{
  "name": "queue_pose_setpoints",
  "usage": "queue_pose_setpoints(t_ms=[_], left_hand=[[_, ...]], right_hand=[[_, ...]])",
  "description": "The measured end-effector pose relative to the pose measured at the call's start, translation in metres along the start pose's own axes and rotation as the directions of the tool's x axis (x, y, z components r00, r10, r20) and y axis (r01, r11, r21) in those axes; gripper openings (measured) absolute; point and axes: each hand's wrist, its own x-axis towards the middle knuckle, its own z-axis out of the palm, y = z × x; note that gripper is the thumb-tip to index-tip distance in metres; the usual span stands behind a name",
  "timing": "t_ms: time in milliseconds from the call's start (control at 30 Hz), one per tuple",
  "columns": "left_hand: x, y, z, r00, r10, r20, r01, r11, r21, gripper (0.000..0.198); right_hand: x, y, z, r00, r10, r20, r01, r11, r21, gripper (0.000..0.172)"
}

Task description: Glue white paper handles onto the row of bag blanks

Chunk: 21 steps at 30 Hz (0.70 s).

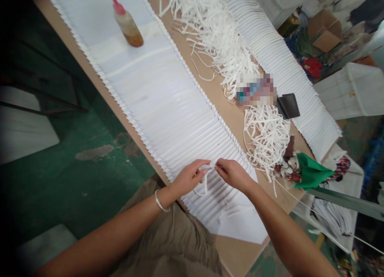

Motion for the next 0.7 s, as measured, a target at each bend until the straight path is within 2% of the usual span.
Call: queue_pose_setpoints(t_ms=[100, 233, 300, 367, 467, 567, 633, 700], left_hand=[[0.000, -0.005, 0.005, 0.991, -0.123, 0.047, 0.126, 0.990, -0.062, 0.029], [-0.010, -0.014, 0.002, 0.964, -0.249, 0.096, 0.267, 0.914, -0.306, 0.030], [-0.015, -0.015, 0.000, 0.953, -0.285, 0.099, 0.300, 0.867, -0.397, 0.032], [-0.019, -0.014, -0.004, 0.958, -0.283, 0.041, 0.276, 0.879, -0.388, 0.030], [-0.026, -0.013, -0.016, 0.975, -0.208, -0.077, 0.185, 0.953, -0.240, 0.021], [-0.033, -0.014, -0.029, 0.983, -0.164, -0.083, 0.154, 0.980, -0.124, 0.014], [-0.038, -0.016, -0.036, 0.981, -0.189, -0.050, 0.183, 0.977, -0.114, 0.012], [-0.042, -0.017, -0.038, 0.970, -0.243, -0.006, 0.239, 0.957, -0.162, 0.013]], right_hand=[[0.000, -0.015, -0.003, 1.000, -0.004, 0.015, 0.004, 0.999, 0.032, 0.020], [0.002, -0.022, -0.002, 0.999, 0.002, 0.046, -0.005, 0.997, 0.074, 0.022], [0.003, -0.023, 0.001, 0.998, -0.009, 0.059, 0.005, 0.997, 0.071, 0.024], [0.004, -0.021, 0.004, 0.996, -0.018, 0.083, 0.012, 0.998, 0.068, 0.027], [0.002, -0.001, 0.000, 0.990, -0.007, 0.139, -0.002, 0.998, 0.068, 0.036], [-0.001, 0.035, -0.013, 0.985, 0.062, 0.159, -0.064, 0.998, 0.009, 0.043], [-0.003, 0.056, -0.022, 0.972, 0.149, 0.181, -0.128, 0.984, -0.124, 0.041], [-0.005, 0.063, -0.027, 0.961, 0.234, 0.150, -0.168, 0.918, -0.360, 0.034]])
